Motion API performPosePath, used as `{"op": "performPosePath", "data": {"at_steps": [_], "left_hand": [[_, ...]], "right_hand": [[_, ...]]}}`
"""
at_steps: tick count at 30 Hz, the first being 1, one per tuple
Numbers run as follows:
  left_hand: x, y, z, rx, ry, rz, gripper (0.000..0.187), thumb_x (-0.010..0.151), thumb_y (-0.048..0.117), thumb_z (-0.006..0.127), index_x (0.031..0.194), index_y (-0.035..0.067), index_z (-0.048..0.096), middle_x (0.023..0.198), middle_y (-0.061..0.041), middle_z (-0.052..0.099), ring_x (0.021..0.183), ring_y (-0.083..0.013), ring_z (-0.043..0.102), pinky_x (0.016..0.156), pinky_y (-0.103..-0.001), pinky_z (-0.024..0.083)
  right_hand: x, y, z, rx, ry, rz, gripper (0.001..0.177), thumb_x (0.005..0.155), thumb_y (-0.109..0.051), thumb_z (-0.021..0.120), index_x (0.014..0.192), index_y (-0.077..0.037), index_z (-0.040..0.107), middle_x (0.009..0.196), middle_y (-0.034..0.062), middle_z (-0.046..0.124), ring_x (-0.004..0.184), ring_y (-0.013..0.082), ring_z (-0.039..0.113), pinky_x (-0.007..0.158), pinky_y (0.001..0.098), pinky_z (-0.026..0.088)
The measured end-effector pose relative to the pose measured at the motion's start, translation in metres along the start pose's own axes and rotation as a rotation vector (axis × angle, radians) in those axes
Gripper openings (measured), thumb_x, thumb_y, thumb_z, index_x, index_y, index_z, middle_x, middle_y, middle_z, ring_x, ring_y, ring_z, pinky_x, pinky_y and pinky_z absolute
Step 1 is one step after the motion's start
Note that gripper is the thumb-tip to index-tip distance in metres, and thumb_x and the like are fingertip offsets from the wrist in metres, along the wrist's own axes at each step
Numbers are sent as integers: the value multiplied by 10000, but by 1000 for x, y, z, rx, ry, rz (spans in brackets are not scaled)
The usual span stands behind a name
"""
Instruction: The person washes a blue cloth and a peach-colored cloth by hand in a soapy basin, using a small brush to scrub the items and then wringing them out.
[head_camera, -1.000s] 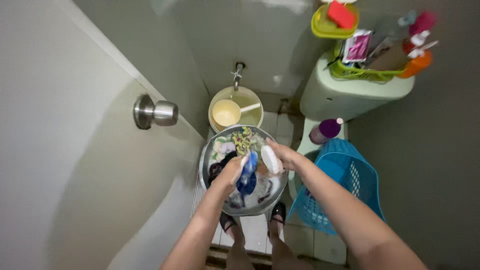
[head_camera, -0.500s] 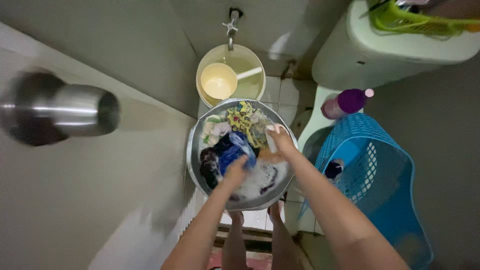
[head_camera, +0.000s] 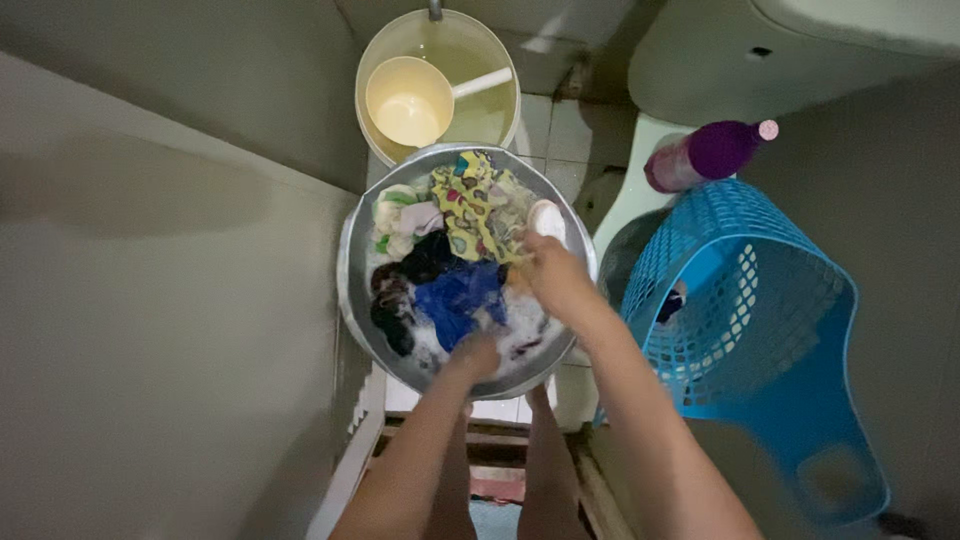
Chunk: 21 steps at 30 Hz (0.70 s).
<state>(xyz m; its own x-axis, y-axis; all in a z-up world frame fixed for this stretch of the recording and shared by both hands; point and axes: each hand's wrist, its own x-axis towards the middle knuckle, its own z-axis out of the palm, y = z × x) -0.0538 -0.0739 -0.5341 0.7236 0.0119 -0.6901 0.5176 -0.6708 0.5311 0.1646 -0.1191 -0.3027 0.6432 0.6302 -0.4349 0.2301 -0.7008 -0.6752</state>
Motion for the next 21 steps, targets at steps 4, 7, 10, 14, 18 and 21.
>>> {"op": "performPosePath", "data": {"at_steps": [4, 7, 10, 14, 18, 21], "left_hand": [[-26, 10, -83, -93, -247, 171, 321, 935, 166, 578, 1218, 79, 702, 1199, -183, 683, 1062, -329, 685, 941, -418, 534], [-115, 38, -177, -444, -191, 350, 334, 846, 136, 676, 1166, 57, 731, 1120, -113, 763, 1014, -229, 711, 930, -379, 545], [-193, 71, -251, -667, -106, 325, 220, 838, 152, 730, 1031, 51, 765, 1057, -93, 772, 982, -167, 726, 908, -346, 571], [-255, 76, -293, -1046, 77, 305, 315, 849, 263, 789, 1041, 28, 706, 1076, -81, 599, 1016, -181, 579, 897, -341, 452], [-270, 50, -284, -1704, 78, 459, 523, 773, 462, 794, 1097, 78, 646, 1211, -70, 691, 1152, -197, 619, 1012, -328, 461], [-229, 38, -241, -2030, 96, -156, 452, 721, 433, 735, 1041, 121, 663, 1081, -78, 712, 1025, -260, 668, 910, -486, 525]], "right_hand": [[-27, -9, 14, 45, -217, -304, 579, 770, 7, 622, 1341, -87, 620, 1320, 210, 620, 1234, 397, 595, 1002, 430, 467], [-38, -11, 31, -5, -393, -491, 655, 689, 69, 617, 1327, -76, 624, 1308, 198, 627, 1234, 396, 586, 1009, 442, 452], [-40, -17, 43, -102, -395, -524, 478, 720, -13, 684, 1192, -84, 703, 1193, 149, 692, 1150, 354, 639, 1001, 433, 479], [-32, -25, 31, -18, -286, -417, 258, 783, -201, 808, 1001, -77, 747, 992, 123, 696, 1035, 306, 670, 915, 419, 509], [-49, -30, -19, 888, -365, -77, 266, 774, -219, 770, 1002, -85, 745, 1035, 96, 720, 1053, 277, 713, 956, 421, 561], [-61, -63, -20, 1600, -298, -141, 368, 740, -269, 768, 1052, -76, 733, 1098, 126, 722, 1102, 276, 698, 988, 447, 545]]}}
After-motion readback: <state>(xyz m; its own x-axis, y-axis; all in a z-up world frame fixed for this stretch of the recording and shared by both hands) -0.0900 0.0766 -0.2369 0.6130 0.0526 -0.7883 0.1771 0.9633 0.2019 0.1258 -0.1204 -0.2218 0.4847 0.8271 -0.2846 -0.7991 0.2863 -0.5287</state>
